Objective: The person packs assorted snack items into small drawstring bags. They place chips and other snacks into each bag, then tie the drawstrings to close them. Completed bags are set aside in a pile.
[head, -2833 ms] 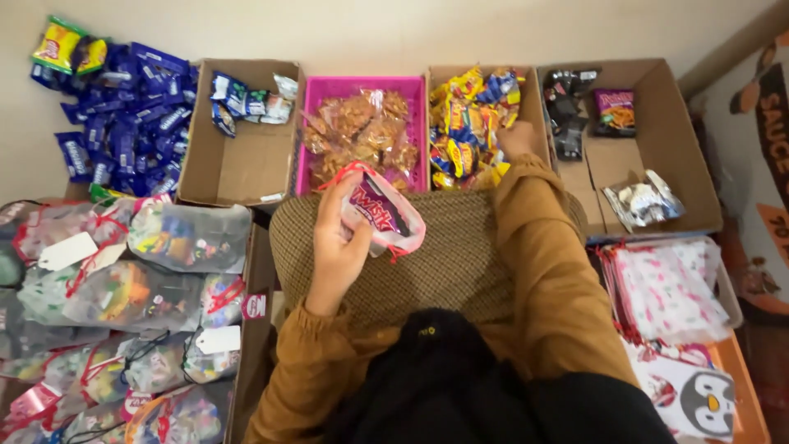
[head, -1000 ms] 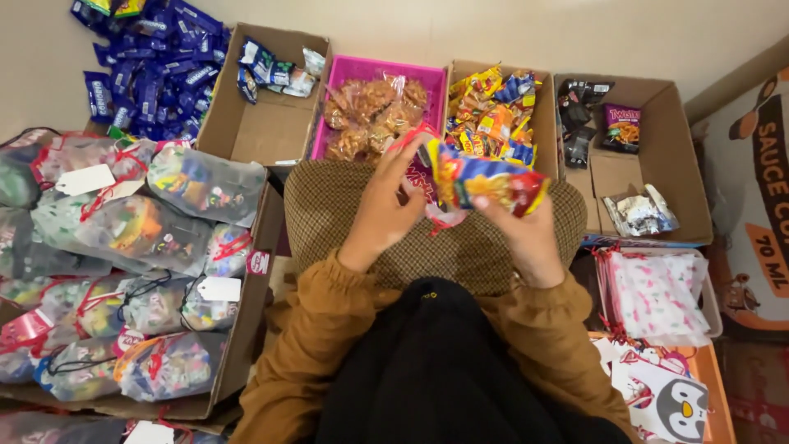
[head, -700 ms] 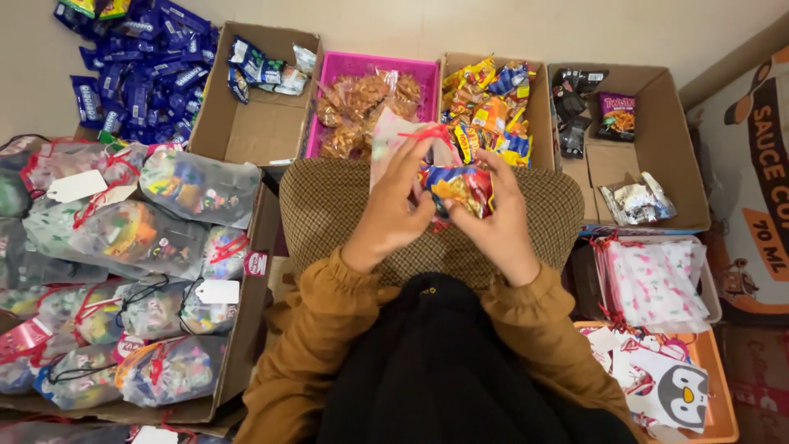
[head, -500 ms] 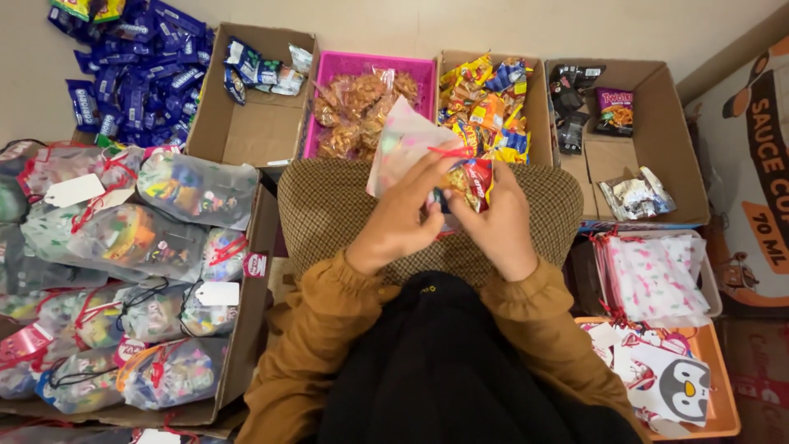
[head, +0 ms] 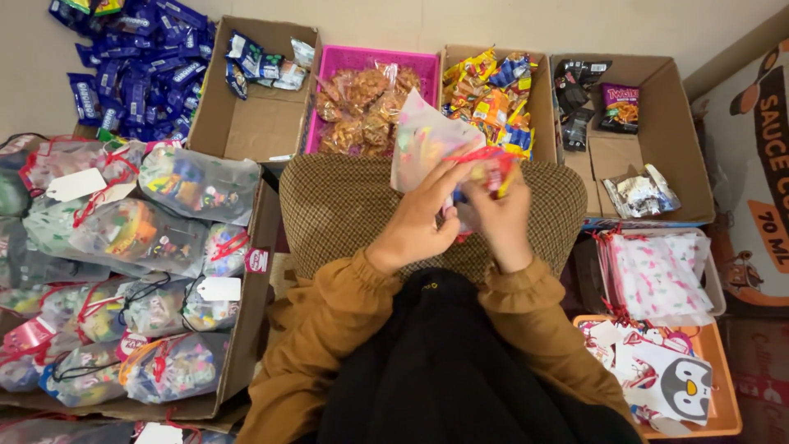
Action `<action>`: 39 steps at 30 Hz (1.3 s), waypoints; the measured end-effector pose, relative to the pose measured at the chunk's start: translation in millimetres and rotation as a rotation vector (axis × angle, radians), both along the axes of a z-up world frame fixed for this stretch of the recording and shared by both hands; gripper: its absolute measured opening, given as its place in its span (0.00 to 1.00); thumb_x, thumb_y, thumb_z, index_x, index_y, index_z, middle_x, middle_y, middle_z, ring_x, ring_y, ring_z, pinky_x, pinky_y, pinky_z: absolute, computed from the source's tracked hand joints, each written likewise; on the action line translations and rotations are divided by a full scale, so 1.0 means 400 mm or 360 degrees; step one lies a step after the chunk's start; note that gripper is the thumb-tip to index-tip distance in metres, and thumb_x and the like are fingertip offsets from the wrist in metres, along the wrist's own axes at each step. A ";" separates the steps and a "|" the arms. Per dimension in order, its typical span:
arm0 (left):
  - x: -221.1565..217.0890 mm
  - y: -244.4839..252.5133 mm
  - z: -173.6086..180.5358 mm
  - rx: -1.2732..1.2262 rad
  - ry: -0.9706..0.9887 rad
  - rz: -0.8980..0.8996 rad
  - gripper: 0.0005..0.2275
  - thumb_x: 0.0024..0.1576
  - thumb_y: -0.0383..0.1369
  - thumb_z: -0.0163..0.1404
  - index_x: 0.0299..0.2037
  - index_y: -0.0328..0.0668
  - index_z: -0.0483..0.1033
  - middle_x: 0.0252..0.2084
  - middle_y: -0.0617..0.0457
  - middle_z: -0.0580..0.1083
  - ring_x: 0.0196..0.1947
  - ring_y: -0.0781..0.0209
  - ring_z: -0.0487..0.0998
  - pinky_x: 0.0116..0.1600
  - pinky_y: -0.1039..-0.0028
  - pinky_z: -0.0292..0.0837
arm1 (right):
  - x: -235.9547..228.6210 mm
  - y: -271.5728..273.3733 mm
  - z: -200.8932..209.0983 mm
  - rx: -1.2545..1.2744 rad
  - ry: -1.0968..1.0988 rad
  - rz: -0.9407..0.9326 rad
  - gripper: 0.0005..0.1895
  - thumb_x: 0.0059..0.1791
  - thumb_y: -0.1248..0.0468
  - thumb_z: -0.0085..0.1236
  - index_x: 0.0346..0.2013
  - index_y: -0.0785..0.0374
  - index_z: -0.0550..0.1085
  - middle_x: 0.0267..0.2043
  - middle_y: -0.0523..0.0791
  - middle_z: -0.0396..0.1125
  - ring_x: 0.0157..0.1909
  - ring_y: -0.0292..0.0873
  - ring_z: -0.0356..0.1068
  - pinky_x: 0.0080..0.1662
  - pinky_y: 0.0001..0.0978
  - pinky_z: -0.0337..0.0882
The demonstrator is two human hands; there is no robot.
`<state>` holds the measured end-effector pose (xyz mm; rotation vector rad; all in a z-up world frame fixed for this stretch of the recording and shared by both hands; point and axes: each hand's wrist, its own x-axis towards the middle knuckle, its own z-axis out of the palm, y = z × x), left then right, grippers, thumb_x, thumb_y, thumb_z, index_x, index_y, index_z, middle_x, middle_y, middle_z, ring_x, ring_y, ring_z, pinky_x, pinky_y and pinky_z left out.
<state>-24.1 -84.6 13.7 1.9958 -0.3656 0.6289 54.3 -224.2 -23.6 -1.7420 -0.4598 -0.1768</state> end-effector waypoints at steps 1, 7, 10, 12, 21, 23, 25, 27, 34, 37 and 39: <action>0.010 -0.004 -0.017 -0.0091 -0.0047 -0.0038 0.35 0.48 0.20 0.49 0.71 0.48 0.63 0.72 0.42 0.62 0.71 0.40 0.65 0.71 0.58 0.64 | 0.005 0.004 -0.008 -0.0079 -0.0096 0.0071 0.23 0.41 0.71 0.70 0.48 0.70 0.72 0.42 0.55 0.69 0.44 0.50 0.70 0.45 0.39 0.70; 0.003 0.008 -0.009 -0.0142 -0.0003 -0.0041 0.35 0.48 0.19 0.48 0.71 0.50 0.64 0.70 0.41 0.65 0.70 0.39 0.66 0.71 0.55 0.64 | -0.022 0.028 0.055 -0.0684 -0.0675 0.0106 0.21 0.42 0.67 0.69 0.46 0.76 0.76 0.52 0.61 0.59 0.52 0.67 0.64 0.54 0.49 0.66; -0.001 0.022 -0.013 -0.0195 0.0016 -0.0018 0.35 0.48 0.19 0.47 0.71 0.49 0.63 0.70 0.39 0.64 0.70 0.37 0.65 0.71 0.53 0.63 | 0.005 0.006 0.038 -0.0603 -0.0350 0.0396 0.22 0.42 0.65 0.68 0.46 0.78 0.75 0.60 0.68 0.55 0.58 0.75 0.61 0.59 0.57 0.63; 0.002 0.028 -0.021 -0.0171 0.0008 0.0030 0.35 0.49 0.19 0.47 0.72 0.48 0.62 0.69 0.36 0.64 0.69 0.34 0.65 0.70 0.51 0.63 | 0.020 -0.016 0.020 -0.0404 -0.0228 0.0466 0.21 0.44 0.65 0.69 0.48 0.73 0.76 0.59 0.63 0.58 0.61 0.68 0.62 0.62 0.52 0.61; 0.005 0.009 -0.020 -0.0160 0.0044 -0.0053 0.34 0.49 0.20 0.46 0.72 0.45 0.61 0.70 0.34 0.63 0.71 0.34 0.63 0.72 0.51 0.60 | -0.020 0.005 0.051 -0.0757 -0.0489 0.0103 0.09 0.48 0.62 0.65 0.41 0.61 0.80 0.52 0.53 0.63 0.48 0.62 0.70 0.46 0.49 0.72; 0.000 0.003 -0.016 -0.0158 0.0024 -0.0065 0.34 0.49 0.20 0.47 0.71 0.43 0.61 0.69 0.33 0.63 0.70 0.34 0.63 0.72 0.51 0.60 | -0.012 0.009 0.036 -0.0884 -0.0503 -0.0019 0.10 0.50 0.60 0.61 0.44 0.59 0.81 0.53 0.51 0.62 0.47 0.62 0.72 0.44 0.50 0.74; -0.007 0.004 -0.006 -0.0130 0.0075 -0.0065 0.34 0.48 0.21 0.46 0.71 0.44 0.62 0.68 0.33 0.65 0.70 0.34 0.64 0.72 0.52 0.60 | 0.013 0.007 0.008 -0.1041 -0.0528 -0.0161 0.09 0.51 0.61 0.59 0.44 0.57 0.81 0.52 0.49 0.63 0.41 0.63 0.74 0.41 0.52 0.75; -0.008 0.010 0.002 -0.0124 0.0076 -0.0016 0.34 0.48 0.22 0.46 0.70 0.45 0.64 0.68 0.35 0.66 0.69 0.36 0.65 0.72 0.54 0.61 | 0.011 0.006 0.021 -0.1046 -0.0509 -0.0145 0.09 0.51 0.59 0.61 0.44 0.54 0.81 0.52 0.47 0.63 0.41 0.63 0.74 0.41 0.51 0.76; -0.003 0.049 -0.007 -0.0294 0.0080 0.0312 0.29 0.51 0.25 0.46 0.68 0.46 0.68 0.63 0.33 0.68 0.66 0.33 0.67 0.70 0.52 0.61 | -0.029 -0.012 0.125 -0.0406 -0.0704 0.0092 0.17 0.48 0.63 0.70 0.51 0.62 0.78 0.57 0.53 0.64 0.54 0.61 0.71 0.50 0.46 0.74; -0.004 0.045 -0.023 -0.0415 0.0120 0.0358 0.30 0.52 0.25 0.47 0.70 0.46 0.65 0.64 0.31 0.66 0.68 0.30 0.64 0.71 0.49 0.58 | -0.054 -0.006 0.098 -0.0157 -0.0158 0.0102 0.33 0.45 0.61 0.75 0.58 0.67 0.67 0.56 0.57 0.63 0.51 0.62 0.72 0.45 0.45 0.78; -0.013 0.038 -0.019 -0.0431 0.0111 0.0341 0.30 0.52 0.24 0.47 0.69 0.46 0.65 0.65 0.32 0.66 0.68 0.32 0.64 0.71 0.51 0.58 | -0.040 0.006 0.066 -0.0172 0.0046 0.0181 0.36 0.45 0.59 0.73 0.61 0.67 0.66 0.55 0.60 0.65 0.53 0.64 0.72 0.47 0.50 0.76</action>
